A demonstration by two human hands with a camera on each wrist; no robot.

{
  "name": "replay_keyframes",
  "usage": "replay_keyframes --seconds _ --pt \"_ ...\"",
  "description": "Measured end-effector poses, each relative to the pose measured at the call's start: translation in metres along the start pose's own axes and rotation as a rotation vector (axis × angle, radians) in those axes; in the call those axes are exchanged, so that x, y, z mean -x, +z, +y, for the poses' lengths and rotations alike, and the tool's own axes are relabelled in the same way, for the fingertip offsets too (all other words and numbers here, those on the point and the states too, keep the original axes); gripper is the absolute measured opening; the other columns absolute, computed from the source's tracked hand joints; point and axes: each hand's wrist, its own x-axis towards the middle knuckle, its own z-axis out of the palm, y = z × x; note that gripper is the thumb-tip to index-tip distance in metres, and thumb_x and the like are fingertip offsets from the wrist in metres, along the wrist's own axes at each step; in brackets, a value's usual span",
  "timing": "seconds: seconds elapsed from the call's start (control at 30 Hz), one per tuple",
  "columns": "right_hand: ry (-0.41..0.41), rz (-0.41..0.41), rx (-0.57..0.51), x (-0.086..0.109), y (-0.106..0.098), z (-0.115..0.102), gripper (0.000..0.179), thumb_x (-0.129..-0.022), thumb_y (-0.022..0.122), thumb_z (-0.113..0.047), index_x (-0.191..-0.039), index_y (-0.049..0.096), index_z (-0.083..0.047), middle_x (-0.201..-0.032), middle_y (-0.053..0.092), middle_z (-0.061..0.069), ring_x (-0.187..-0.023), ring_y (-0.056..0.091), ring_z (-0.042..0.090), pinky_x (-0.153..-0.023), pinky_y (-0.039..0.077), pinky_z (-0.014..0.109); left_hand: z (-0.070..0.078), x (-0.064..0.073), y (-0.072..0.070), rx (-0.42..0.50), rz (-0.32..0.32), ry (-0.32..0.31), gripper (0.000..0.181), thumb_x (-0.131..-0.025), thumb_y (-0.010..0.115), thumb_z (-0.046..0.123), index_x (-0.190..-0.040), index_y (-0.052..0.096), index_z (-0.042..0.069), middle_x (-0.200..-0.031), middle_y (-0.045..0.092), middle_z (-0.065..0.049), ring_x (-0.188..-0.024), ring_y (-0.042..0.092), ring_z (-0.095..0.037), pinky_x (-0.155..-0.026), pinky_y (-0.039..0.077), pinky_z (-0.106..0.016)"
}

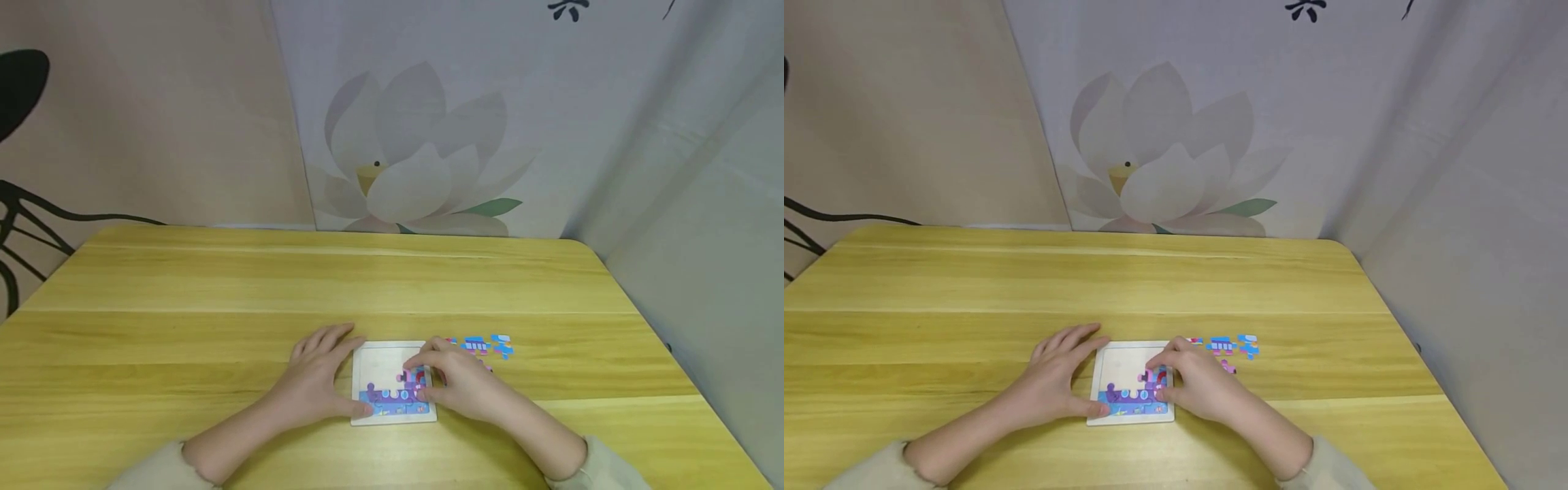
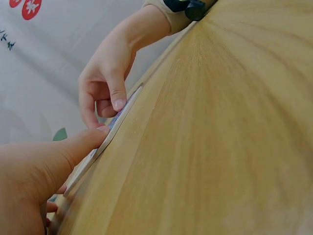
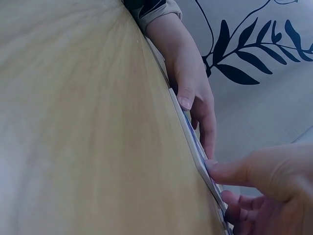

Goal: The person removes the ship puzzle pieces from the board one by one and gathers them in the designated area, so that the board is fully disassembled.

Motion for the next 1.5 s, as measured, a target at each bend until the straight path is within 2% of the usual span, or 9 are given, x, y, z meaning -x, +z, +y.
replay_keyframes --seconds 0.5,0.63,0.9,1.1,1.3,1.5 --pt "0.027 0.032 -0.040 0.0005 0.0013 -0.0028 0.035 -0.078 0.079 -0.009 -0.109 0.068 -0.018 -0.089 0.051 -0.007 -0.064 0.044 0.007 -0.053 0.040 0.023 -0.0009 0.0001 -0.0001 -0.004 -0.001 -0.005 0.106 -0.058 0.074 0.073 -0.142 0.047 0.013 -0.152 0.030 -0.011 -0.138 0.022 -0.038 -0.106 0.012 -0.066" --pt "0.016 0.040 -0.057 0.0021 0.0024 -0.0018 0.035 -0.078 0.079 -0.008 -0.109 0.066 -0.019 -0.081 0.050 -0.006 -0.063 0.044 0.007 -0.055 0.041 0.024 -0.0008 0.0007 0.0003 -0.001 -0.005 -0.010 0.106 -0.058 0.074 0.072 -0.142 0.047 0.013 -0.152 0.030 -0.011 -0.138 0.022 -0.038 -0.106 0.012 -0.065" --pt "-0.014 0.061 -0.123 0.0042 0.0041 0.0037 0.039 -0.077 0.078 -0.002 -0.110 0.065 -0.018 -0.079 0.051 -0.004 -0.062 0.044 0.006 -0.060 0.044 0.025 0.0000 0.0008 0.0004 0.005 -0.010 -0.013 0.105 -0.058 0.075 0.071 -0.142 0.046 0.013 -0.152 0.030 -0.011 -0.138 0.021 -0.037 -0.106 0.012 -0.066" --pt "-0.003 0.083 -0.157 0.0065 0.0063 0.0031 0.041 -0.076 0.077 0.001 -0.111 0.065 -0.017 -0.080 0.051 -0.004 -0.064 0.046 0.006 -0.059 0.046 0.024 0.0000 0.0002 0.0005 -0.003 -0.007 -0.004 0.105 -0.059 0.074 0.072 -0.142 0.047 0.013 -0.152 0.030 -0.011 -0.138 0.022 -0.038 -0.106 0.013 -0.066" --pt "0.007 0.102 -0.156 0.0071 0.0067 0.0001 0.040 -0.077 0.077 0.000 -0.112 0.067 -0.017 -0.073 0.051 -0.007 -0.060 0.045 0.005 -0.055 0.045 0.024 -0.0001 0.0001 -0.0001 -0.004 -0.004 -0.001 0.106 -0.058 0.073 0.072 -0.142 0.047 0.013 -0.152 0.030 -0.011 -0.138 0.022 -0.037 -0.106 0.012 -0.065" --pt "0.009 0.092 -0.160 0.0065 0.0076 -0.0011 0.036 -0.079 0.074 0.001 -0.112 0.068 -0.014 -0.073 0.055 -0.010 -0.059 0.047 0.005 -0.053 0.045 0.023 -0.0003 0.0006 -0.0013 -0.008 -0.006 -0.002 0.106 -0.058 0.074 0.071 -0.142 0.046 0.013 -0.152 0.030 -0.011 -0.138 0.022 -0.038 -0.107 0.011 -0.065"
